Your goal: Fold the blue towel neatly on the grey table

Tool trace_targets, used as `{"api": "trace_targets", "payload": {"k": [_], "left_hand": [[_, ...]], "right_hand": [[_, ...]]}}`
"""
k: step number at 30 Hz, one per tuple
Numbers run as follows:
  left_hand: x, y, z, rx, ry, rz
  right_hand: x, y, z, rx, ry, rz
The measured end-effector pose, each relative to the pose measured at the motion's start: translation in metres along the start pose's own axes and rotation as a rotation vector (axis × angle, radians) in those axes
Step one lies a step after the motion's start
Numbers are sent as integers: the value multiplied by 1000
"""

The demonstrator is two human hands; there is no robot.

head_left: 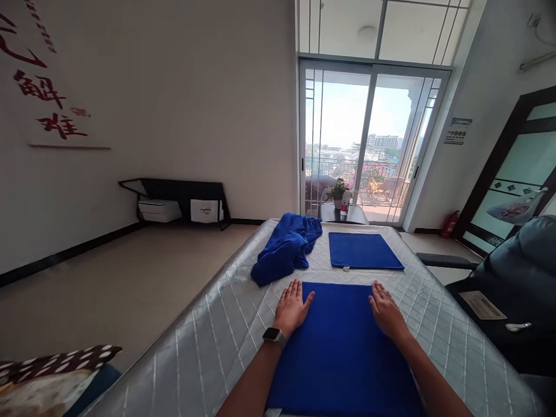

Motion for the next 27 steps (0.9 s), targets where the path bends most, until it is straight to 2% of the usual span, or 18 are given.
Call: {"api": "trace_targets", "payload": {"k": [6, 12, 14, 17, 19, 21, 24, 27], "left_hand": [[-2, -3, 0, 4, 6, 36], [-3, -3, -1, 7, 8, 46], [-2, 1, -2, -17, 21, 51], [-9, 18, -7, -137, 48, 81], [-27, 28, -11, -211, 15, 82], [-57, 26, -17, -181, -71, 44], [-122, 6, -26, -27, -275, -42], [-187, -13, -31, 24, -454, -107]], "right_hand": [[-2, -13, -1, 104, -69, -46], [-4, -15, -1, 106, -56, -70], [-4, -14, -2, 109, -61, -66], [-5, -13, -3, 115, -80, -45], [-5, -12, -3, 115, -82, -34], [-5, -11, -4, 113, -78, -29], [-6, -11, -4, 109, -78, -31], [-8, -13, -6, 114, -52, -52]]}}
Point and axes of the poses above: each hand's wrist, its own z-axis towards the middle knuckle, its own y-axis out of the back of the hand, x = y × z, the point moved 6 cm from there along z, towards the middle knuckle, and after that the axes turned 2 degrees about -y, right-handed, at the moved point
